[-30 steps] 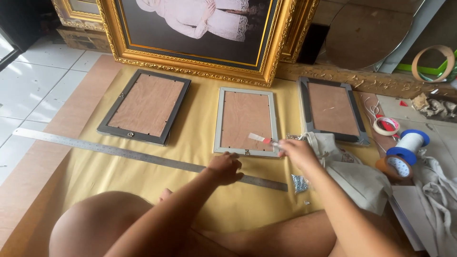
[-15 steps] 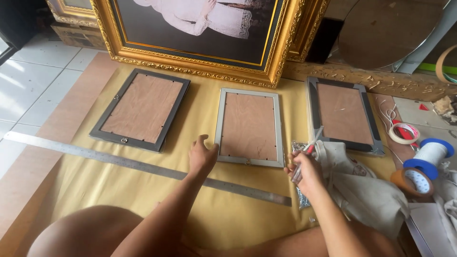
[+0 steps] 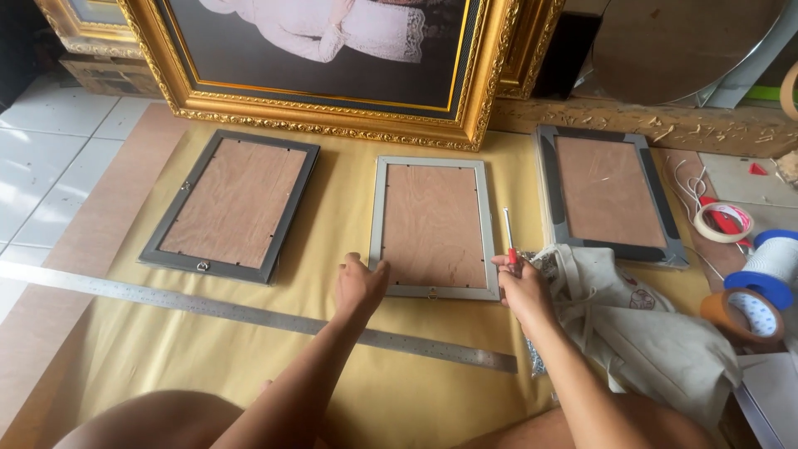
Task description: The person sits on the floor and uses a metal ruler and screwdriver to attach metal brackets to the back of a picture frame. They measure positions, place brackets, and tighten screws to secure them.
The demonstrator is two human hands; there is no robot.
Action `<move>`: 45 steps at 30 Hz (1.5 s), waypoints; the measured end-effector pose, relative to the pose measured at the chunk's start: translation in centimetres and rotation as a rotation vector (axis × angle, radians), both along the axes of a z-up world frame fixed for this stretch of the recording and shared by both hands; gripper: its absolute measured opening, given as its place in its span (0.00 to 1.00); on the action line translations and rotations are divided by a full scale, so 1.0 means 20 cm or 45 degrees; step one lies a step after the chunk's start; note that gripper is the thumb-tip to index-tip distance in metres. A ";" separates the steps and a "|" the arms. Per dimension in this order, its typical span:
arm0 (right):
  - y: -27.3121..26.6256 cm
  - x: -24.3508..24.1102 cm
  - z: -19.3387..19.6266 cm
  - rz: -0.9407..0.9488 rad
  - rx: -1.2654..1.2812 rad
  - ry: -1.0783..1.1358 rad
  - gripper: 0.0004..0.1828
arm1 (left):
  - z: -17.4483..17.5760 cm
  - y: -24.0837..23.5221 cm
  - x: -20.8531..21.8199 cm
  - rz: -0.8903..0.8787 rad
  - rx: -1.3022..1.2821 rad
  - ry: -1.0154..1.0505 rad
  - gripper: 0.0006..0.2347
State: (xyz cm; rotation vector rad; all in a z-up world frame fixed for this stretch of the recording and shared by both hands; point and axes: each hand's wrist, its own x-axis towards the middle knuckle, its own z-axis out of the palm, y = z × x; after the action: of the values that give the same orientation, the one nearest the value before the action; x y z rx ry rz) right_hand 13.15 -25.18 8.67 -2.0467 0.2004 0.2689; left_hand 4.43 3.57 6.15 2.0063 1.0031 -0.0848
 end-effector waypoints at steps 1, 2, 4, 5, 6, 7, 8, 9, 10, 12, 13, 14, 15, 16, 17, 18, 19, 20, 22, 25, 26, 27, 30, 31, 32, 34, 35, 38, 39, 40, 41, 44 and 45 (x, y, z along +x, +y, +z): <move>-0.01 0.00 -0.02 0.001 0.002 -0.001 0.25 | 0.01 -0.01 -0.02 0.001 0.002 -0.001 0.34; -0.02 -0.01 -0.03 0.000 0.029 0.050 0.24 | 0.03 -0.01 -0.04 0.005 -0.043 0.034 0.32; -0.03 0.00 -0.04 0.001 0.059 0.084 0.23 | -0.03 0.02 -0.02 0.010 -0.085 0.053 0.31; -0.05 0.00 -0.04 -0.028 0.184 0.163 0.24 | -0.12 0.05 0.01 0.039 -0.122 0.039 0.29; -0.06 -0.01 -0.04 -0.056 0.310 0.243 0.26 | -0.20 0.08 0.03 0.068 -0.160 0.024 0.29; -0.08 0.00 -0.08 -0.053 0.310 0.235 0.26 | -0.22 0.11 0.02 0.069 -0.161 0.017 0.29; -0.10 0.01 -0.11 -0.070 0.372 0.261 0.23 | -0.24 0.13 0.01 0.156 -0.277 -0.067 0.28; -0.12 0.01 -0.15 -0.089 0.434 0.290 0.21 | -0.26 0.16 0.00 0.241 -0.393 -0.148 0.28; -0.11 0.00 -0.14 -0.087 0.434 0.286 0.21 | -0.18 0.15 -0.03 0.242 -0.393 -0.153 0.28; -0.10 -0.03 -0.11 -0.070 0.423 0.259 0.19 | -0.01 0.12 -0.08 0.459 -0.744 -0.358 0.32; -0.10 -0.02 -0.12 -0.067 0.426 0.255 0.19 | 0.05 0.11 -0.09 0.459 -0.741 -0.363 0.32; -0.09 -0.02 -0.12 -0.084 0.524 0.281 0.19 | 0.11 0.09 -0.11 0.538 -0.831 -0.454 0.31; -0.07 -0.01 -0.13 -0.100 0.622 0.307 0.20 | 0.18 0.08 -0.13 0.619 -0.921 -0.545 0.30; -0.06 -0.04 -0.08 -0.096 0.625 0.305 0.20 | 0.30 0.02 -0.18 0.620 -0.918 -0.550 0.30; -0.04 -0.06 -0.02 -0.143 0.719 0.350 0.18 | 0.42 -0.03 -0.22 0.758 -1.031 -0.655 0.33; -0.03 -0.07 0.03 -0.191 0.812 0.395 0.18 | 0.55 -0.09 -0.26 0.896 -1.144 -0.760 0.37; -0.02 -0.07 0.01 -0.187 0.814 0.393 0.18 | 0.55 -0.14 -0.29 0.897 -1.142 -0.766 0.37; -0.02 -0.07 -0.02 -0.224 0.874 0.430 0.18 | 0.55 -0.20 -0.31 0.965 -1.213 -0.744 0.45; 0.00 -0.09 -0.01 -0.259 0.937 0.470 0.18 | 0.48 -0.30 -0.33 1.034 -1.278 -0.723 0.54; 0.06 -0.17 0.10 -0.305 0.985 0.644 0.14 | 0.46 -0.43 -0.34 0.803 -1.435 -0.366 0.47; 0.08 -0.21 0.13 -0.261 0.960 0.610 0.15 | 0.57 -0.47 -0.36 0.672 -1.470 -0.487 0.40; 0.10 -0.25 0.16 -0.218 0.930 0.577 0.16 | 0.68 -0.51 -0.38 0.541 -1.504 -0.604 0.32; 0.13 -0.36 0.19 -0.085 0.921 0.471 0.18 | 0.28 -0.48 -0.18 0.707 -1.560 -0.817 0.26; 0.14 -0.35 0.18 -0.083 0.920 0.472 0.18 | 0.27 -0.43 -0.16 0.709 -1.560 -0.818 0.26; 0.14 -0.34 0.17 -0.044 0.911 0.452 0.17 | 0.25 -0.38 -0.15 0.703 -1.546 -0.820 0.24; 0.16 -0.32 0.20 -0.003 0.904 0.427 0.16 | 0.24 -0.27 -0.13 0.693 -1.532 -0.825 0.23; 0.17 -0.32 0.25 0.000 0.888 0.364 0.15 | 0.23 -0.22 -0.13 0.662 -1.497 -0.804 0.17; 0.15 -0.25 0.27 -0.086 0.880 0.253 0.15 | 0.15 -0.04 -0.05 0.557 -1.439 -0.758 0.11; 0.13 -0.22 0.26 -0.174 0.883 0.217 0.20 | 0.11 0.01 -0.02 0.493 -1.416 -0.725 0.10; 0.11 -0.17 0.23 -0.175 0.880 0.219 0.20 | 0.19 0.04 -0.02 0.495 -1.419 -0.723 0.10; 0.08 -0.13 0.21 -0.269 0.950 0.191 0.19 | 0.26 0.05 -0.02 0.504 -1.424 -0.721 0.09; 0.00 -0.04 0.17 -0.447 1.083 0.156 0.14 | 0.37 0.11 -0.05 0.516 -1.396 -0.683 0.09; -0.03 -0.03 0.15 -0.536 1.149 0.147 0.09 | 0.38 0.13 -0.06 0.512 -1.360 -0.643 0.10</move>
State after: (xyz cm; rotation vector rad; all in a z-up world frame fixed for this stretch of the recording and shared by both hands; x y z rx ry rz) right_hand 12.59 -25.79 11.69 -1.0643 0.4752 0.1658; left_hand 3.14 6.09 13.76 0.7757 0.7538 0.0906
